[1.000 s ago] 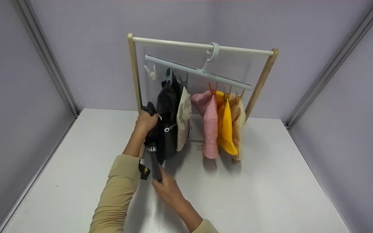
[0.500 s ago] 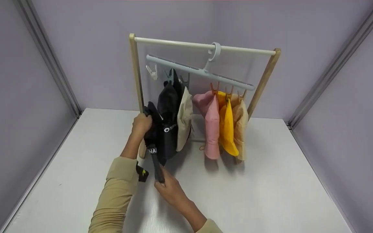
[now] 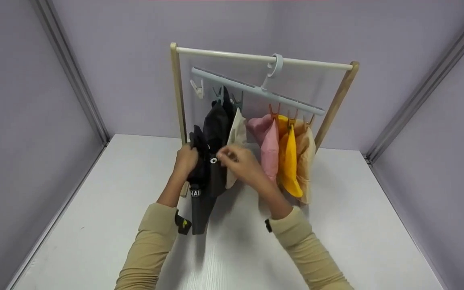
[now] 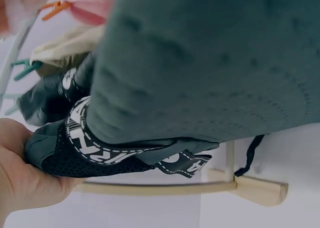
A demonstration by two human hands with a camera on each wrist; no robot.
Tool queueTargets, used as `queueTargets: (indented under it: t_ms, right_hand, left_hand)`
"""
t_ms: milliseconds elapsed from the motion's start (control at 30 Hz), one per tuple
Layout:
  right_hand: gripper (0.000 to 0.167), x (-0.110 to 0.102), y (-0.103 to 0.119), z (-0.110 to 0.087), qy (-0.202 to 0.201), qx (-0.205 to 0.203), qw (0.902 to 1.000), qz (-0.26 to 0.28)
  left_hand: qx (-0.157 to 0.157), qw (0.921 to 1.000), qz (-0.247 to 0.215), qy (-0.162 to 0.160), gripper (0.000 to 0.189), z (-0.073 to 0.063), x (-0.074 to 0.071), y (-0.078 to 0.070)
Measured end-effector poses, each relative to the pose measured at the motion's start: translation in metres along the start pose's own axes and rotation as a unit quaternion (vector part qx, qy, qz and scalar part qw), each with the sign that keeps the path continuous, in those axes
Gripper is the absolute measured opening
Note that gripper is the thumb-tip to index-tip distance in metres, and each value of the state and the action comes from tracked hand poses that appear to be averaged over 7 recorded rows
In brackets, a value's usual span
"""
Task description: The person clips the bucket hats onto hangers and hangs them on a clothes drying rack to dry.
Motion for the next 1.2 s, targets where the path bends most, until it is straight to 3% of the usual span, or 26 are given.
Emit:
queueTargets:
  t_ms: [67,167,267,367,467,567,800,967,1100,1200]
  right_hand:
    - [0.016,-0.025,0.013,0.026,-0.034,-0.008,0.999,-0.027]
    - [0.029,-0.055,0.02,0.065,-0.041,0.007,0.9964,-0.074]
    - [0.052,-0.078,0.011,0.098,-0.016,0.057,0.9884,-0.14]
    - [0.066,-0.09,-0.004,0.115,0.023,0.117,0.9771,-0.176]
    - [0.07,-0.095,-0.015,0.116,0.049,0.159,0.9694,-0.18]
    - [0.07,-0.093,-0.02,0.111,0.048,0.169,0.9697,-0.17]
    - [0.056,-0.086,-0.021,0.1,-0.002,0.114,0.9775,-0.177]
    - [0.053,-0.084,-0.02,0.091,-0.025,0.099,0.9747,-0.199]
    - [0.053,-0.085,-0.013,0.087,-0.049,0.084,0.9704,-0.221]
    - [0.052,-0.086,-0.006,0.086,-0.051,0.072,0.969,-0.231]
  left_hand:
    - [0.008,0.9999,-0.006,0.001,0.039,-0.002,0.005,-0.003]
    - [0.037,0.9993,-0.009,-0.003,0.042,-0.003,0.012,-0.01]
    - [0.068,0.9976,-0.01,-0.012,0.045,-0.003,0.017,-0.016]
    - [0.093,0.995,-0.013,-0.034,0.05,-0.003,0.018,-0.019]
    - [0.114,0.9916,-0.018,-0.058,0.049,-0.003,0.017,-0.02]
    - [0.124,0.9895,-0.018,-0.073,0.039,-0.002,0.015,-0.021]
    - [0.07,0.9943,-0.051,-0.062,0.038,0.001,0.003,-0.026]
    - [0.056,0.9929,-0.087,-0.058,0.037,0.001,-0.009,-0.047]
    - [0.078,0.9896,-0.1,-0.068,0.043,0.002,-0.018,-0.072]
    - [0.1,0.9857,-0.098,-0.093,0.043,0.001,-0.024,-0.085]
Point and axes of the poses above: each hand's wrist, its own z-axis towards the middle knuckle, its own x-axis out of the palm, y = z × x, the point moved 5 cm from there along z, towards the middle knuckle, and after that the axes turned 2 degrees about -x, right-handed, at the moved point
